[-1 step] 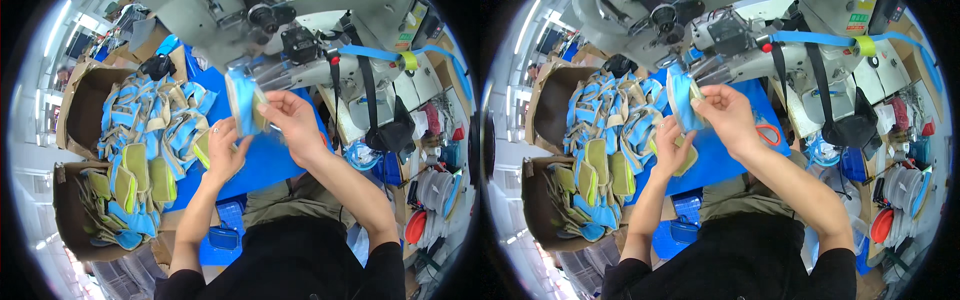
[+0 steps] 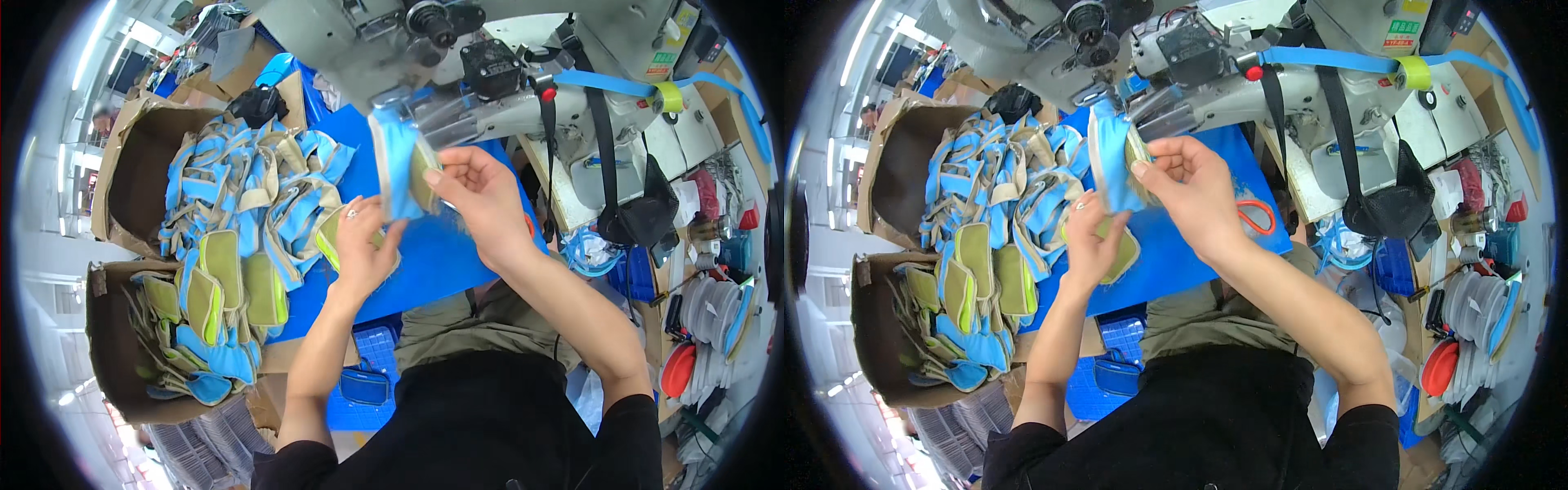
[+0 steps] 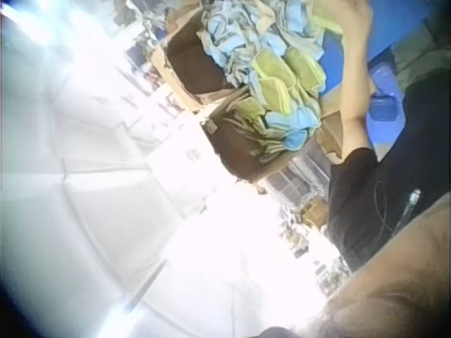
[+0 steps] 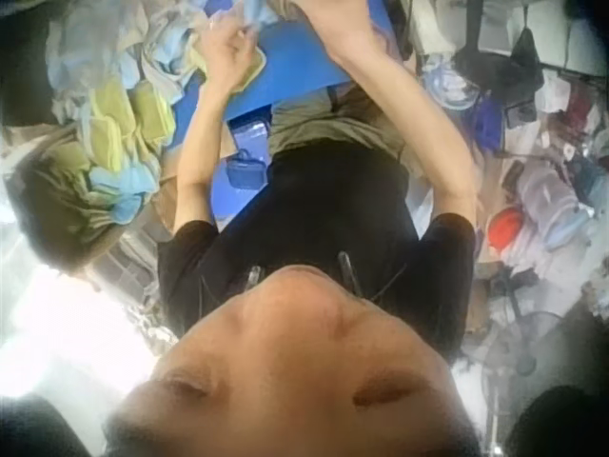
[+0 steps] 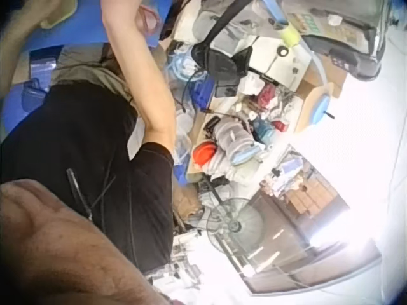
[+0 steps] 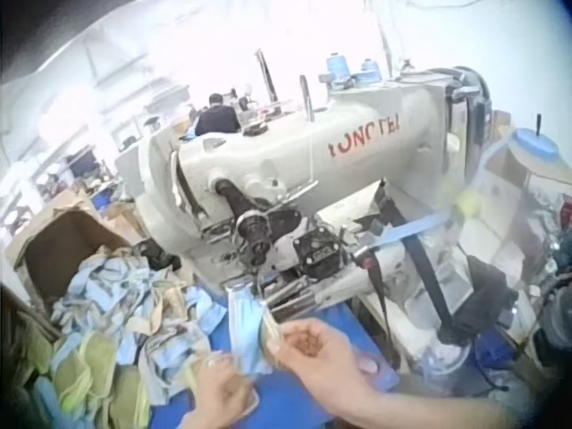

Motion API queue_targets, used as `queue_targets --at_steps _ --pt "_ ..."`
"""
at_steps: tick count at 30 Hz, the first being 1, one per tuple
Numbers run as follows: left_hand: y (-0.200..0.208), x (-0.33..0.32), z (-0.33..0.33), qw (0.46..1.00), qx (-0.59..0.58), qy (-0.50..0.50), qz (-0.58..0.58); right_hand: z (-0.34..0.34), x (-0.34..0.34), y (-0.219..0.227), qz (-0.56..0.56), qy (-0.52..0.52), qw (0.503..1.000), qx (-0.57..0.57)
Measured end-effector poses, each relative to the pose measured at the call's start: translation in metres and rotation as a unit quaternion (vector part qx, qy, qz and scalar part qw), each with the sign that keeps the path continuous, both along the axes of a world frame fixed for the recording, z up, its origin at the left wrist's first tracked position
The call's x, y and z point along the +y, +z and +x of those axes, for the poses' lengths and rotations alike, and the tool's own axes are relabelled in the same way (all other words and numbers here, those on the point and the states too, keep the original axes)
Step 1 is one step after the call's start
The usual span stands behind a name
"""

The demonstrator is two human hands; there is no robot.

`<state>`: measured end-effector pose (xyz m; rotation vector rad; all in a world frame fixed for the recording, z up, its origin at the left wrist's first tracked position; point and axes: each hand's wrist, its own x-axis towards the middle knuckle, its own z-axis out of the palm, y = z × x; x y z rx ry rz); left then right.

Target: The person operates an industrial sewing machine to stitch blue and beige fabric pieces into small pouches. They feed the fabric under the presser foot, guide it through the machine, and use scissors to trim the excess thread after each stitch. The finished pouches are inspected and placed into a pile on the table.

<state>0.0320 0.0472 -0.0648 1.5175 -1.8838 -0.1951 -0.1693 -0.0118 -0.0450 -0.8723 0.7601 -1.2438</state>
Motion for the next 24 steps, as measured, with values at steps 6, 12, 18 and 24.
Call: queue_targets --at_steps 6,12,18,24 --pt "0.063 0.064 -0.051 0.766 0.584 -0.07 0.258 -0.018 0.058 0.004 -0.011 0.144 0.989 -0.012" --pt "0.035 0.083 -0.037 0.775 0.514 -0.11 0.349 -0.027 0.075 0.014 0.047 0.132 0.988 -0.061" --pt "0.078 -0.018 -0.042 0.959 -0.118 -0.027 -0.258 -0.033 0.082 0.026 -0.046 0.131 0.988 0.07" --pt "0.086 -0.064 -0.027 0.931 -0.188 -0.143 -0.277 -0.033 0.06 0.037 -0.172 0.153 0.962 0.149"
